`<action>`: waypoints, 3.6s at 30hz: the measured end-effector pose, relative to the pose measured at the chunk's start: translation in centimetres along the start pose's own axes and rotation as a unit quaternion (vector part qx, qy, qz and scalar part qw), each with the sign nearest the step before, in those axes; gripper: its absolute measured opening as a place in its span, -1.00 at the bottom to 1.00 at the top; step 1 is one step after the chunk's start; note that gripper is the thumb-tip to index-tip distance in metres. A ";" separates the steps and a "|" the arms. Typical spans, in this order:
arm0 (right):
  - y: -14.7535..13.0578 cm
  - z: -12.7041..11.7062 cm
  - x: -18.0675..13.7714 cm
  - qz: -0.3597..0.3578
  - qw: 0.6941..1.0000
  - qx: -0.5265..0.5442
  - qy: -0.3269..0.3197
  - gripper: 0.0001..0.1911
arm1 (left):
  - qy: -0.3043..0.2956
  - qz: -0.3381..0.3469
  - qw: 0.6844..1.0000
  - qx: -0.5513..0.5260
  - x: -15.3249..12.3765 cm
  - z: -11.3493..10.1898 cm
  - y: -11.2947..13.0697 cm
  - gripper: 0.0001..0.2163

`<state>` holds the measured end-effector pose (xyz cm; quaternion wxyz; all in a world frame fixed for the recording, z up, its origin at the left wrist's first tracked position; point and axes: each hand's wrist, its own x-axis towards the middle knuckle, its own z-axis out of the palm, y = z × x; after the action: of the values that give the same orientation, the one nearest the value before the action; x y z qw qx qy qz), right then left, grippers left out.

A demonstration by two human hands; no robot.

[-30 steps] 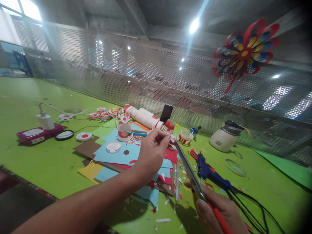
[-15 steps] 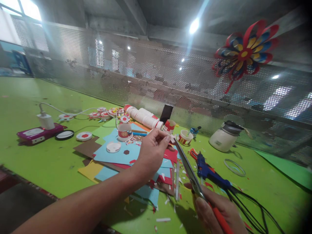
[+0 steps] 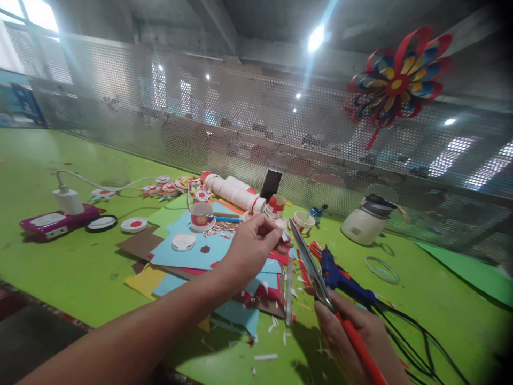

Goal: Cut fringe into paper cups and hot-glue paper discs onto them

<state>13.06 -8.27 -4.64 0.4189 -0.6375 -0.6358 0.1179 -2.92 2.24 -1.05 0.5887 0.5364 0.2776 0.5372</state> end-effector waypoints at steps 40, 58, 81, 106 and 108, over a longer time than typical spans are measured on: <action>2.4 1.7 1.2 -0.064 0.983 -0.157 -0.076 -0.54 | 0.073 0.129 0.984 0.095 5.3 -6.4 0.2 -0.96; 0.7 0.3 0.0 -0.121 0.873 -0.413 -0.228 -0.63 | 0.067 0.045 0.937 0.340 -3.4 -14.2 -2.4 -0.92; -4.9 13.7 9.1 -0.366 0.795 -0.353 -0.331 -0.76 | 0.082 0.081 0.905 0.410 -3.9 -15.0 -3.3 -0.87; -3.8 7.8 7.0 -0.120 0.957 0.199 -0.176 -0.76 | -0.007 -0.011 0.984 0.179 -2.3 -9.9 -1.6 -0.89; -3.5 6.3 6.6 -0.097 0.950 0.253 -0.152 -0.76 | -0.040 -0.012 0.986 0.162 -1.2 -7.8 -1.0 -0.92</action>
<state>7.32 -0.46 -3.61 0.4740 -0.4201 -0.7004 0.3291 -9.94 3.87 -4.40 0.5110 0.6422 0.3435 0.4566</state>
